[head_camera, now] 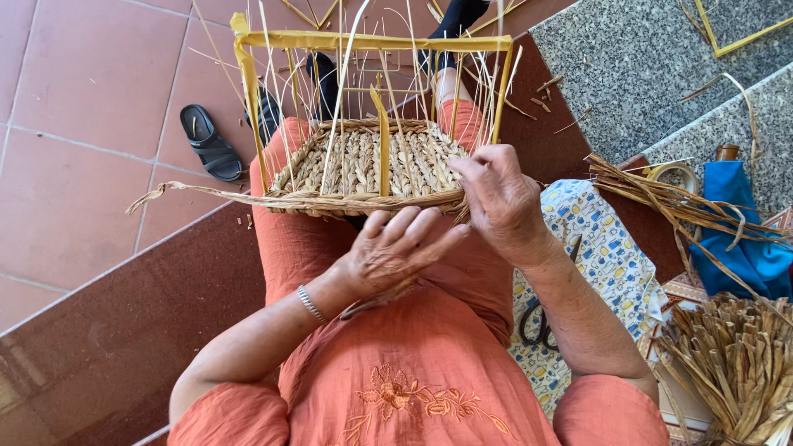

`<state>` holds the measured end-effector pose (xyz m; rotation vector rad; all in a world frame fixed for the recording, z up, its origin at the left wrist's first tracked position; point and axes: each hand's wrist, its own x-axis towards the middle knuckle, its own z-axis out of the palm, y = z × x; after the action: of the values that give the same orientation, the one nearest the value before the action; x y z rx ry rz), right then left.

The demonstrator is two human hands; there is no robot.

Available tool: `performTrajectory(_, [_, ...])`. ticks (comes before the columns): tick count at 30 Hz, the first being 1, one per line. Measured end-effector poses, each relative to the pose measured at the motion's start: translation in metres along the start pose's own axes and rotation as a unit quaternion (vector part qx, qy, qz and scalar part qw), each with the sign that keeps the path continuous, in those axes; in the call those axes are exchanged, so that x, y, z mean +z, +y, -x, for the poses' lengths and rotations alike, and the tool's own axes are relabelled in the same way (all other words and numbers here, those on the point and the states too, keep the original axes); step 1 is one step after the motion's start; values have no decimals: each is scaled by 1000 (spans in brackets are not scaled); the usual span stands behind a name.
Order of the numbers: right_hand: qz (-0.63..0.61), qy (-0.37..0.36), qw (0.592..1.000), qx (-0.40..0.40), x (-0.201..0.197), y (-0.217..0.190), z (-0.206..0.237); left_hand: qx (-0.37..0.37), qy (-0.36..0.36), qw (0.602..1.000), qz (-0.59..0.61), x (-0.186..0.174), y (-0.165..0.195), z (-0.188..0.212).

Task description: The person weaves a basket by hand, threading dried plant fibers through a rectangular frame held between their legs. They repeatedly pull and tuck the fibers to build up the basket's base.

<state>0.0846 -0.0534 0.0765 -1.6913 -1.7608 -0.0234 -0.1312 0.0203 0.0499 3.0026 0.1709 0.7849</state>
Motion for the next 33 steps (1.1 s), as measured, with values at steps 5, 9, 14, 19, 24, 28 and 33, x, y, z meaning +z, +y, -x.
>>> performTrajectory(5, [-125,-67,989,29,-17,1,-4,-84,-100,961,244,15,3,-9])
performTrajectory(9, [-163,-149,975,7,-45,0,-9,-201,42,856,475,16,-6,-12])
performTrajectory(14, [-142,-131,980,34,-34,-12,-14,-244,68,846,469,3,-29,-26])
performTrajectory(19, [-173,-134,966,138,-25,-9,-12,-262,1,881,393,-12,-46,-40])
performTrajectory(24, [-166,-150,965,136,-28,-6,-7,-282,-119,921,239,13,-50,-74])
performTrajectory(28, [-167,-135,968,128,-29,-3,-6,-322,13,879,351,27,-46,-72])
performTrajectory(33, [-198,-82,975,62,-21,-5,-8,-407,70,577,704,6,-21,-30])
